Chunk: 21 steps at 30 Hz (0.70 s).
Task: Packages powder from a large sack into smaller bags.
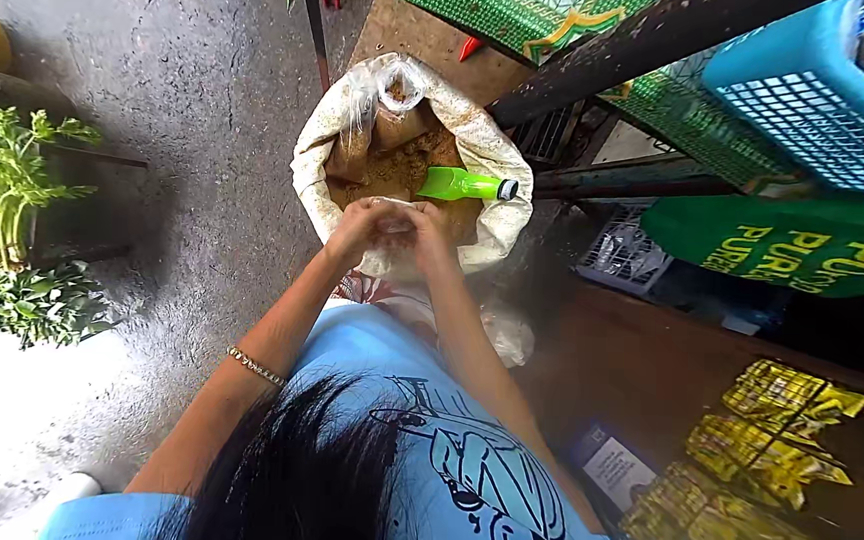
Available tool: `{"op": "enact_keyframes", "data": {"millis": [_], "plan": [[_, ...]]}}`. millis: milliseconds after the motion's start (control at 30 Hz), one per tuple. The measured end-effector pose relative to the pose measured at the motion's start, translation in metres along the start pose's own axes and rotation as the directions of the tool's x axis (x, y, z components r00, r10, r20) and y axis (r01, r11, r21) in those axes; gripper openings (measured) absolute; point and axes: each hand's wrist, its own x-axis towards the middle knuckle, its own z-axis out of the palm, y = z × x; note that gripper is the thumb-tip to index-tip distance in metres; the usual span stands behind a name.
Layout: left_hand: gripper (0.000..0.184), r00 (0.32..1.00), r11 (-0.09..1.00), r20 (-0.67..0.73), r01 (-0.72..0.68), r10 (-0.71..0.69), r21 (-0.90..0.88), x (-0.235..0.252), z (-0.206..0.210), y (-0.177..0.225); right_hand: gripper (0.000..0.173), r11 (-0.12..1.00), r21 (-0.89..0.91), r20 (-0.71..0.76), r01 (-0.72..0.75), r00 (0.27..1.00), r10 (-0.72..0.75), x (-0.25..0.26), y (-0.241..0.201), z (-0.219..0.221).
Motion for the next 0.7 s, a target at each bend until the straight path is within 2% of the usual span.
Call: {"op": "enact_keyframes", "data": {"millis": [33, 67, 133, 200, 233, 267, 300, 367, 433, 467, 500, 533, 567, 600, 667, 700], "plan": [[0.007, 0.994, 0.970, -0.038, -0.089, 0.100, 0.227, 0.002, 0.002, -0.003, 0.016, 0.973, -0.204, -0.081, 0.112, 0.988, -0.131, 0.001, 0.000, 0.000], [0.016, 0.982, 0.891, -0.070, -0.126, 0.173, 0.436, 0.004, 0.003, -0.003, 0.022, 0.902, -0.386, -0.118, 0.196, 0.959, -0.258, 0.000, -0.001, 0.000], [0.030, 0.953, 0.653, -0.073, -0.145, 0.295, 0.744, 0.002, 0.003, 0.006, 0.022, 0.765, -0.564, -0.117, 0.311, 0.887, -0.447, -0.003, -0.002, 0.001], [0.030, 0.933, 0.417, -0.030, -0.131, 0.359, 0.899, 0.004, -0.001, 0.012, 0.018, 0.756, -0.561, -0.093, 0.336, 0.883, -0.460, -0.001, -0.002, -0.002], [0.027, 0.930, 0.349, 0.007, -0.145, 0.367, 0.926, 0.005, -0.005, 0.012, 0.018, 0.795, -0.521, -0.096, 0.310, 0.905, -0.415, 0.001, -0.003, -0.006], [0.026, 0.933, 0.336, 0.045, -0.173, 0.358, 0.926, 0.006, -0.009, 0.012, 0.019, 0.834, -0.480, -0.105, 0.273, 0.926, -0.363, 0.004, -0.004, -0.010], [0.027, 0.933, 0.379, 0.084, -0.223, 0.351, 0.898, 0.007, -0.012, 0.011, 0.019, 0.862, -0.446, -0.112, 0.240, 0.941, -0.320, 0.008, -0.004, -0.012], [0.027, 0.918, 0.585, 0.141, -0.349, 0.372, 0.732, 0.009, -0.013, 0.007, 0.018, 0.900, -0.390, -0.113, 0.194, 0.960, -0.256, 0.013, -0.006, -0.016], [0.015, 0.917, 0.838, 0.119, -0.396, 0.380, 0.376, 0.011, -0.009, -0.002, 0.017, 0.933, -0.321, -0.068, 0.162, 0.979, -0.193, 0.013, -0.008, -0.019], [0.008, 0.930, 0.910, 0.094, -0.367, 0.355, 0.194, 0.011, -0.007, -0.004, 0.016, 0.947, -0.283, -0.043, 0.154, 0.984, -0.173, 0.012, -0.008, -0.021], [0.010, 0.943, 0.935, 0.073, -0.332, 0.325, 0.124, 0.009, -0.006, -0.004, 0.015, 0.958, -0.241, -0.016, 0.152, 0.987, -0.161, 0.010, -0.008, -0.022], [0.016, 0.947, 0.921, 0.063, -0.322, 0.316, 0.220, 0.008, -0.007, -0.001, 0.014, 0.966, -0.206, 0.000, 0.153, 0.988, -0.156, 0.007, -0.007, -0.022], [0.022, 0.947, 0.838, 0.075, -0.311, 0.311, 0.449, 0.005, -0.009, 0.003, 0.013, 0.970, -0.186, 0.007, 0.154, 0.988, -0.156, 0.004, -0.007, -0.022], [0.027, 0.950, 0.682, 0.097, -0.282, 0.297, 0.674, 0.001, -0.009, 0.009, 0.012, 0.971, -0.178, 0.009, 0.159, 0.987, -0.160, 0.001, -0.006, -0.021], [0.030, 0.943, 0.396, 0.099, -0.227, 0.319, 0.889, -0.006, -0.003, 0.011, 0.013, 0.950, -0.234, 0.023, 0.209, 0.978, -0.209, -0.004, -0.004, -0.017], [0.030, 0.931, 0.307, 0.101, -0.216, 0.352, 0.927, -0.009, 0.000, 0.010, 0.015, 0.906, -0.322, 0.038, 0.274, 0.960, -0.277, -0.006, -0.004, -0.018]]}}
